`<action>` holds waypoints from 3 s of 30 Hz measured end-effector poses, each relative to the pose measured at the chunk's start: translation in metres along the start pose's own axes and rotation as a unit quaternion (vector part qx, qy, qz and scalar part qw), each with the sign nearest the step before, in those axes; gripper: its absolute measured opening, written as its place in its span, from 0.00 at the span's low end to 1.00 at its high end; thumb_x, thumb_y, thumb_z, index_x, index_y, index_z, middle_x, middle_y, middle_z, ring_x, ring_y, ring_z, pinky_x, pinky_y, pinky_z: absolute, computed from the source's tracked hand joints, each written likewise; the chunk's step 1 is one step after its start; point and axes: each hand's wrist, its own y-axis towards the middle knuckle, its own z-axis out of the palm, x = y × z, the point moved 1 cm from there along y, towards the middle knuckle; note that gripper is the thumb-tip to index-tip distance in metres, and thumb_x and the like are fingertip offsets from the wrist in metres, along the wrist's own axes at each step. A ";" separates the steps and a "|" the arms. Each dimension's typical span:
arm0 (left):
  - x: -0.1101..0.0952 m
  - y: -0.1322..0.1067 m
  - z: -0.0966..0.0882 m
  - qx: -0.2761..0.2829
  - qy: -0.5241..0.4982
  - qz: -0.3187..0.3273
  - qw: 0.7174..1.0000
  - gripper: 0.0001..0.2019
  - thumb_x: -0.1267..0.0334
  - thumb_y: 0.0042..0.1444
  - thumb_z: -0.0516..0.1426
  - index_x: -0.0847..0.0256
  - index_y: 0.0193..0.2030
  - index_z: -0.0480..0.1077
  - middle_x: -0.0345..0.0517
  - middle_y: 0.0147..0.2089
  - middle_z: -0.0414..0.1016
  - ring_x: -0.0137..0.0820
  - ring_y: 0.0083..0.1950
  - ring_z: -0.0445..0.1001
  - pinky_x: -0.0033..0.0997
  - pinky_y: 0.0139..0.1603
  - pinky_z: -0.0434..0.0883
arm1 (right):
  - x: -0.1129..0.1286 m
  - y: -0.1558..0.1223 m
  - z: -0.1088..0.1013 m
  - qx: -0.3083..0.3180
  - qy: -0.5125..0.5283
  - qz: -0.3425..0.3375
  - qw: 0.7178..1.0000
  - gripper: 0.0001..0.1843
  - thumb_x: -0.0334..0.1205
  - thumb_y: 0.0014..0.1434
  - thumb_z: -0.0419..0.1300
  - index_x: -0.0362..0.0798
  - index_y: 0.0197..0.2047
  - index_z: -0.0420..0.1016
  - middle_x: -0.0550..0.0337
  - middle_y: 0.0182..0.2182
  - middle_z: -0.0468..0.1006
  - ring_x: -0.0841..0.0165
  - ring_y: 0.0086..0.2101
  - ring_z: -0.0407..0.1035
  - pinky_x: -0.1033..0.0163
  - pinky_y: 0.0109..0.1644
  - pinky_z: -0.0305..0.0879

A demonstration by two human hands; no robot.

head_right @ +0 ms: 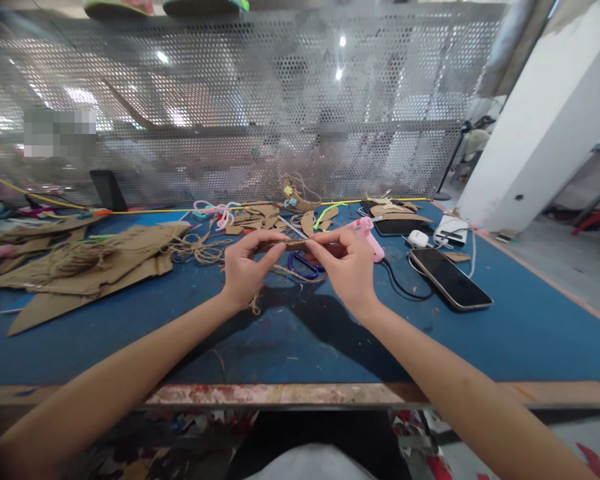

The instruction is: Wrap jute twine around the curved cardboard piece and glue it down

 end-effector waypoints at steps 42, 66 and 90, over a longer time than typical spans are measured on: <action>-0.002 0.000 0.000 0.031 -0.008 0.065 0.997 0.06 0.66 0.50 0.64 0.58 0.37 0.77 0.45 0.37 0.79 0.31 0.40 0.77 0.32 0.42 0.75 | 0.001 -0.009 0.003 0.001 -0.049 -0.069 0.996 0.04 0.39 0.52 0.68 0.50 0.31 0.77 0.59 0.34 0.82 0.67 0.30 0.77 0.59 0.37 0.79; -0.005 -0.004 0.002 0.006 -0.113 0.026 0.993 0.06 0.66 0.53 0.62 0.59 0.38 0.75 0.47 0.40 0.81 0.32 0.45 0.79 0.34 0.47 0.78 | 0.018 -0.008 0.006 -0.047 -0.045 -0.089 0.994 0.06 0.38 0.52 0.68 0.49 0.31 0.75 0.59 0.34 0.81 0.69 0.29 0.77 0.60 0.36 0.78; -0.005 -0.001 0.001 0.005 -0.037 0.072 0.997 0.05 0.63 0.50 0.66 0.56 0.35 0.78 0.44 0.37 0.80 0.31 0.39 0.77 0.31 0.39 0.77 | 0.011 -0.012 0.006 -0.027 -0.050 -0.081 0.995 0.05 0.37 0.52 0.67 0.50 0.30 0.75 0.59 0.35 0.82 0.67 0.32 0.77 0.58 0.38 0.78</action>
